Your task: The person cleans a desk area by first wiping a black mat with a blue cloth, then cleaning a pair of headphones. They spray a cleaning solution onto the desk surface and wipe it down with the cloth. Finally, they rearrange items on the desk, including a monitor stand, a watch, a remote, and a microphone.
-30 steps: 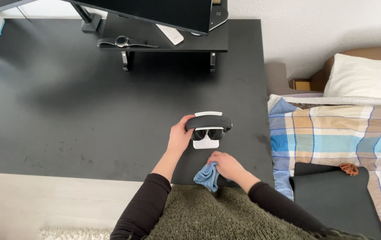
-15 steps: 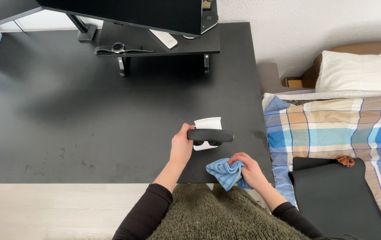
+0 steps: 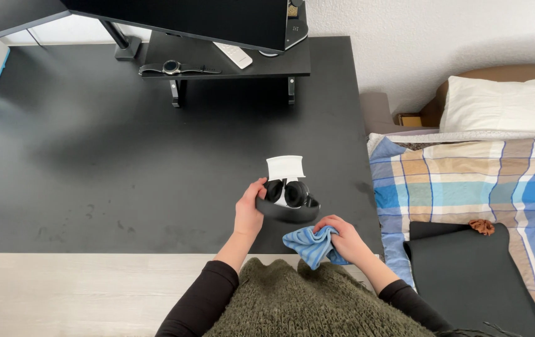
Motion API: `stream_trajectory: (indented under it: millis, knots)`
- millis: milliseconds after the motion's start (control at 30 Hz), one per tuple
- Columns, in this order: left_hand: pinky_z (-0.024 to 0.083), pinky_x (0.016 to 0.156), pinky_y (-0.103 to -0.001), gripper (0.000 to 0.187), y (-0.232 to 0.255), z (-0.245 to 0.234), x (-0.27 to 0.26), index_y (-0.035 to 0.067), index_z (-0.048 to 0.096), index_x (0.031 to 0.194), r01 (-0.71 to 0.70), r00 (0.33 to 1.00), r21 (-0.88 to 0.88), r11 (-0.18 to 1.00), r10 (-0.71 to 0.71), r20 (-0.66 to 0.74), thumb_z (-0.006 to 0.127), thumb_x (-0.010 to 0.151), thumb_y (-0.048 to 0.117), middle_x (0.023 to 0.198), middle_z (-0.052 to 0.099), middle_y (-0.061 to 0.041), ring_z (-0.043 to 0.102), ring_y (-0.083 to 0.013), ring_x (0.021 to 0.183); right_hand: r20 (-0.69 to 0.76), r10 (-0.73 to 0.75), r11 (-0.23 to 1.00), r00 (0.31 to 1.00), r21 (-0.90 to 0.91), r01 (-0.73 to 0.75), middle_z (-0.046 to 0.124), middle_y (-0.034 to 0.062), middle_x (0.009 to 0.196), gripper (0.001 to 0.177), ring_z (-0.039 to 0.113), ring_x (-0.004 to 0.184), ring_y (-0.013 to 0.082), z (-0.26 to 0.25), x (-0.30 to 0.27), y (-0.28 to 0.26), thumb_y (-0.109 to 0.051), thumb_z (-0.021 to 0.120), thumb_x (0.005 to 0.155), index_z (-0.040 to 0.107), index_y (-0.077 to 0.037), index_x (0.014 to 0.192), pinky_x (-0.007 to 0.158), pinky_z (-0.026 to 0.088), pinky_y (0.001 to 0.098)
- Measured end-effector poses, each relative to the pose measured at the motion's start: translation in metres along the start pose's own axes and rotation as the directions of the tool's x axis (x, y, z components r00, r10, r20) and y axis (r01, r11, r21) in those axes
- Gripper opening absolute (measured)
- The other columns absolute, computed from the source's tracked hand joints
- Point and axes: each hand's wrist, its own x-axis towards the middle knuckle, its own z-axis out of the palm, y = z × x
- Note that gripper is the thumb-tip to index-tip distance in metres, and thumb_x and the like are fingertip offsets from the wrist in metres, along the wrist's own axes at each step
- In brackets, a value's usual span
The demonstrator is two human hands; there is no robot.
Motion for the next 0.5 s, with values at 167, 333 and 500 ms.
stream_trajectory:
  millis: [167, 333, 500]
  knots:
    - [0.056, 0.095, -0.035, 0.016, -0.016, -0.002, -0.029, 0.016, 0.059, 0.094, 0.098, 0.978, -0.186, 0.978, -0.130, -0.166, 0.053, 0.108, 0.022, 0.118, 0.078, 0.001, 0.072, -0.0195, 0.107, 0.028, 0.063, 0.998, 0.998, -0.015, -0.063, 0.074, 0.0139, 0.118, 0.055, 0.064, 0.121, 0.0409, -0.006, -0.004, 0.024, 0.010, 0.042, 0.071, 0.081, -0.014, 0.100, 0.107, 0.048, 0.0535]
    - [0.054, 0.089, -0.026, 0.032, -0.062, -0.019, -0.046, 0.013, 0.054, 0.080, 0.122, 0.934, -0.435, 0.892, -0.252, -0.255, 0.049, 0.110, 0.019, 0.090, 0.081, -0.006, 0.071, -0.0099, 0.087, 0.010, 0.124, 0.988, 0.992, -0.092, -0.123, 0.073, 0.0133, 0.122, 0.056, 0.062, 0.123, 0.0421, -0.011, -0.003, 0.039, 0.010, 0.042, 0.073, 0.081, -0.015, 0.103, 0.108, 0.047, 0.0542]
    - [0.064, 0.064, -0.041, 0.046, -0.052, -0.042, -0.025, -0.002, 0.064, 0.069, 0.644, 0.706, -0.522, 0.560, -0.697, 0.123, 0.041, 0.103, 0.019, 0.050, 0.062, -0.028, 0.072, -0.0366, 0.052, -0.028, 0.128, 0.955, 0.991, -0.265, -0.131, 0.069, 0.0082, 0.128, 0.058, 0.061, 0.124, 0.0417, -0.010, 0.012, 0.030, 0.006, 0.042, 0.078, 0.079, -0.024, 0.111, 0.108, 0.050, 0.0554]
